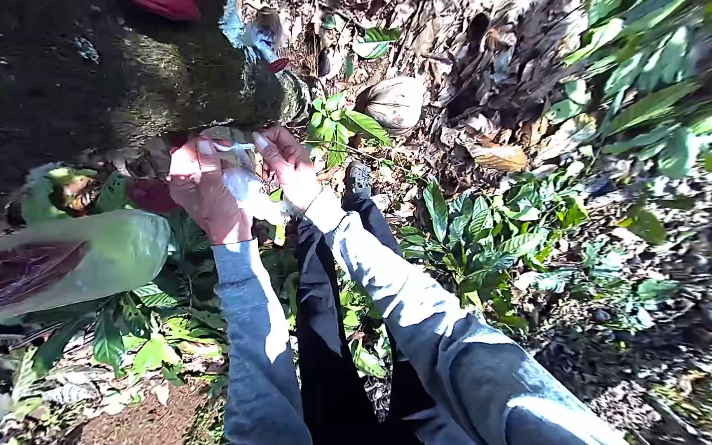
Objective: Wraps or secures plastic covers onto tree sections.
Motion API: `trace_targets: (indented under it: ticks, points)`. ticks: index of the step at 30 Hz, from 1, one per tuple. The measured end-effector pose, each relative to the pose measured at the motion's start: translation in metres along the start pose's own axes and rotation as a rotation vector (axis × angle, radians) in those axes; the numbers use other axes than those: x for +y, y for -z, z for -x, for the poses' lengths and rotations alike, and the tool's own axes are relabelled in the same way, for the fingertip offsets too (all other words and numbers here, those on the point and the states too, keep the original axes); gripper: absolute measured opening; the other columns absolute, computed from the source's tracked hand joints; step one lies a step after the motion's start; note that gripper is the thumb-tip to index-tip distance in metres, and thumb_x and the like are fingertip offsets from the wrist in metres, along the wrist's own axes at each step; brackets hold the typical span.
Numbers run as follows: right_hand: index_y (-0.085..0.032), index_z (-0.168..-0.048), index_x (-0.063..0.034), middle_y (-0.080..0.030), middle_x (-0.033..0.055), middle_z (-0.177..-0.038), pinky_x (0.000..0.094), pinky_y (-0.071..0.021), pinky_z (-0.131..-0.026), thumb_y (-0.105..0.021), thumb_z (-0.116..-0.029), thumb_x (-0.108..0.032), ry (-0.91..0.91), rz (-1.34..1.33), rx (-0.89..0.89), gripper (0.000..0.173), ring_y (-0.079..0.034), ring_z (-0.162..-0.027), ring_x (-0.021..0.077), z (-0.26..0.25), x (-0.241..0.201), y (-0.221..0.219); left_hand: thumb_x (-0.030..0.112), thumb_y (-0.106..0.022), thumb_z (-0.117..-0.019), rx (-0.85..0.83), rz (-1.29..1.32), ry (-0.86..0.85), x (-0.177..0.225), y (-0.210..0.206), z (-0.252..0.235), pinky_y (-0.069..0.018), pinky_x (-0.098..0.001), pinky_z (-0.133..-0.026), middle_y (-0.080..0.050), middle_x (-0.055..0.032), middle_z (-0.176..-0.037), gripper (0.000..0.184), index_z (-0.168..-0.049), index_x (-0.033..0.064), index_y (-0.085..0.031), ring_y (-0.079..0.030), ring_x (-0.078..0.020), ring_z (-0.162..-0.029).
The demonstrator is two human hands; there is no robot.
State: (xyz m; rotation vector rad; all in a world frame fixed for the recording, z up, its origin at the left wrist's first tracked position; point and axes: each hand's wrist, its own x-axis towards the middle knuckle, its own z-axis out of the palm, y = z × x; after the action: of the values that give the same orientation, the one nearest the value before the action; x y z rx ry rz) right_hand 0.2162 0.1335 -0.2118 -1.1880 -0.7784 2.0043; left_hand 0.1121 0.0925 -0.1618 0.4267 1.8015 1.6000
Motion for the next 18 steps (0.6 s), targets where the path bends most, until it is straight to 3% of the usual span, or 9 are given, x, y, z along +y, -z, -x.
trace_targets:
  ticks: [3,4,6,8,12,18]
  points:
    - [-0.06,-0.115,0.0028,-0.066,0.0139,-0.113,0.0271,-0.052,-0.056,-0.048,-0.1083,-0.014,0.041,-0.07,-0.059,0.022,-0.058,-0.067,0.0119,-0.005,-0.008,0.003,0.01,-0.052,-0.1064,-0.002,0.083,0.081,-0.008,0.003,-0.001,-0.0586,-0.0296,-0.073,-0.072,-0.0088,-0.102,0.014,-0.115,0.0023,-0.06,-0.067,-0.0142,-0.08]
    - [-0.058,-0.115,0.0038,-0.068,0.0168,-0.113,0.0282,-0.0519,-0.055,-0.045,-0.1094,-0.013,0.059,-0.126,-0.084,0.022,-0.058,-0.064,0.0123,-0.009,-0.008,0.002,0.011,-0.05,-0.1074,-0.029,0.139,0.128,-0.012,0.006,-0.001,-0.0569,-0.0279,-0.069,-0.071,-0.009,-0.104,0.016,-0.118,0.0034,-0.059,-0.065,-0.0131,-0.077]
    - [-0.054,-0.11,0.0008,-0.07,0.0166,-0.098,0.0296,-0.052,-0.051,-0.043,-0.1103,-0.014,0.042,-0.202,-0.114,0.018,-0.057,-0.057,0.0134,-0.013,-0.006,-0.002,0.014,-0.047,-0.1086,-0.072,0.204,0.188,-0.017,0.01,-0.001,-0.0552,-0.0286,-0.065,-0.068,-0.0088,-0.101,0.016,-0.117,0.005,-0.057,-0.061,-0.0137,-0.073]
    - [-0.053,-0.106,-0.0008,-0.064,0.0125,-0.086,0.0306,-0.0528,-0.052,-0.045,-0.1098,-0.013,0.029,-0.218,-0.155,0.015,-0.055,-0.056,0.0143,-0.017,-0.002,-0.006,0.013,-0.049,-0.1075,-0.074,0.135,0.152,-0.018,0.011,-0.007,-0.057,-0.0312,-0.068,-0.066,-0.0069,-0.094,0.014,-0.114,0.0045,-0.058,-0.063,-0.0154,-0.076]
    - [-0.052,-0.102,-0.0019,-0.06,0.0086,-0.081,0.0264,-0.048,-0.054,-0.046,-0.109,-0.01,0.038,-0.177,-0.177,0.013,-0.052,-0.059,0.0114,-0.021,0.007,-0.004,0.006,-0.057,-0.1031,-0.062,-0.115,-0.018,-0.026,0.012,-0.018,-0.0584,-0.0356,-0.073,-0.065,-0.0073,-0.084,0.008,-0.108,0.0001,-0.058,-0.065,-0.0188,-0.077]
    - [-0.052,-0.101,-0.003,-0.06,0.0093,-0.083,0.0283,-0.0491,-0.054,-0.046,-0.1099,-0.013,0.01,-0.201,-0.032,0.015,-0.051,-0.057,0.0127,-0.019,0.012,-0.008,0.002,-0.056,-0.1033,0.096,-0.09,-0.087,-0.037,0.005,-0.012,-0.0602,-0.038,-0.072,-0.068,-0.0132,-0.083,0.008,-0.108,-0.0044,-0.057,-0.068,-0.0226,-0.075]
